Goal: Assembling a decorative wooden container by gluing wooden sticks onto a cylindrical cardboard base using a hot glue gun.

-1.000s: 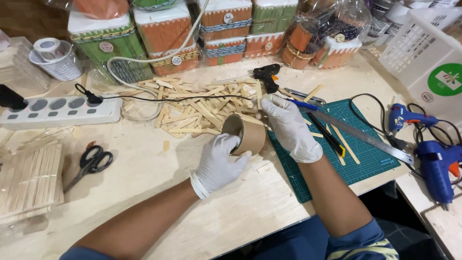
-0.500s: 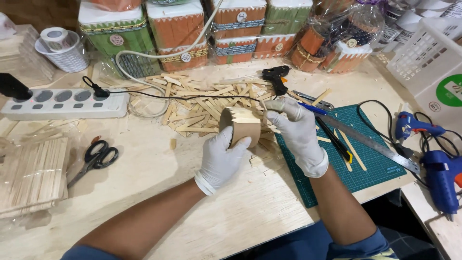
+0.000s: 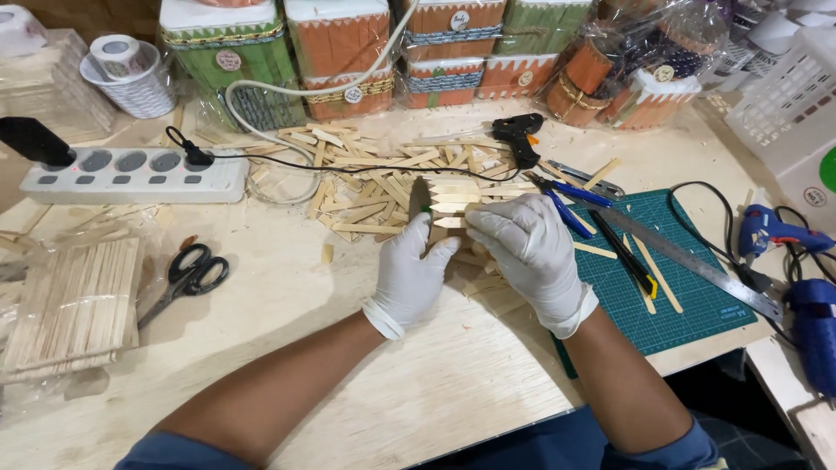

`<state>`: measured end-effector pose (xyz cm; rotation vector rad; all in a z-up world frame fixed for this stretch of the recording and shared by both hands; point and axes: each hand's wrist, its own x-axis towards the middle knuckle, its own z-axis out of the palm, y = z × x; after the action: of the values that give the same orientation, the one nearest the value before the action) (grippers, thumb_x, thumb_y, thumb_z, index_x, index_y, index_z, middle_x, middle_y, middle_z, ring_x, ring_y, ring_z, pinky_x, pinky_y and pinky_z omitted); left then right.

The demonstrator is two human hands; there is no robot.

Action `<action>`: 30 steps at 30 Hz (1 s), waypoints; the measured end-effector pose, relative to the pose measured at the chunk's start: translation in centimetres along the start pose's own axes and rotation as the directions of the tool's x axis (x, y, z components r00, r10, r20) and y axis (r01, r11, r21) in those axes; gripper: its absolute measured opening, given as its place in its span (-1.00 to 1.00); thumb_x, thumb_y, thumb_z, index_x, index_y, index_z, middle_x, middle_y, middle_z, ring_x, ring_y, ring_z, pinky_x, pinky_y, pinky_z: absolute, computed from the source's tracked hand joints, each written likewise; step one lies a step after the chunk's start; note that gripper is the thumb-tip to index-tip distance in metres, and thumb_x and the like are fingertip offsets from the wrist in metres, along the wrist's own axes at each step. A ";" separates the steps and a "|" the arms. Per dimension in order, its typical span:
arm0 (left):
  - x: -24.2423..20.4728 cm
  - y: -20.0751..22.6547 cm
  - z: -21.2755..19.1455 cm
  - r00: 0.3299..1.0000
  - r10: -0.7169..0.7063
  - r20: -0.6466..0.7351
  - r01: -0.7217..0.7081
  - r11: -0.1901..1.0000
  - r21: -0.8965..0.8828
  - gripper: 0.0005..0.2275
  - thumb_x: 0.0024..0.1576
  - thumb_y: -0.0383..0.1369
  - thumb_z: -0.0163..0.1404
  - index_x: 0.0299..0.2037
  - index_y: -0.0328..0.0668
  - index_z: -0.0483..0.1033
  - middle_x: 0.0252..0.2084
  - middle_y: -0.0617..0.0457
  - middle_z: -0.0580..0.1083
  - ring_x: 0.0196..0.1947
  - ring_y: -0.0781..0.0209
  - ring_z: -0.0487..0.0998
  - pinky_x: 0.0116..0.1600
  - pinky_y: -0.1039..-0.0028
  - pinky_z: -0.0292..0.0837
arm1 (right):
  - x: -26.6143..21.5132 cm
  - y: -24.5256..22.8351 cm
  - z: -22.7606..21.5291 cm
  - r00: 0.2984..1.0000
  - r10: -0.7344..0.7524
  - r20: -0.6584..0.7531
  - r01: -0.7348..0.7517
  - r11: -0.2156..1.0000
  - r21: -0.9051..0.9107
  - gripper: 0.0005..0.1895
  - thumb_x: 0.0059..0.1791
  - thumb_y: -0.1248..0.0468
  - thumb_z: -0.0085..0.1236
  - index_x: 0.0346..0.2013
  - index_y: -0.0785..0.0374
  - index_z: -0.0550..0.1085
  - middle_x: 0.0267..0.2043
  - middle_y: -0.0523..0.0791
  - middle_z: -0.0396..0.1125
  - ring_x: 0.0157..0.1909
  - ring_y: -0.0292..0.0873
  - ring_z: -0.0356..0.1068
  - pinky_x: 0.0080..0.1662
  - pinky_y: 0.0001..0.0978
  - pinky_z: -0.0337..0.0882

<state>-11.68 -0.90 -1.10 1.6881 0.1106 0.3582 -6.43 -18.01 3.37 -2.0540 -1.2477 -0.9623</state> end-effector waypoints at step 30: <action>0.2 -1.2 0.0 0.993 0.073 0.092 -0.068 0.996 -0.051 -0.83 0.18 -0.43 0.09 -0.04 -0.15 0.56 -0.06 -0.10 0.62 0.06 0.13 0.59 0.18 0.21 0.44 | -0.8 -1.1 0.8 0.994 0.090 -0.058 -0.095 0.991 -0.099 -0.89 -0.02 0.22 0.37 -0.20 0.06 0.66 -0.21 -0.21 0.51 -0.25 -0.10 0.46 -0.03 -0.23 0.33</action>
<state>-11.36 -0.66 -2.19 1.6614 -0.0273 0.3311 -7.42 -17.31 2.37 -2.1290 -1.0864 -1.0498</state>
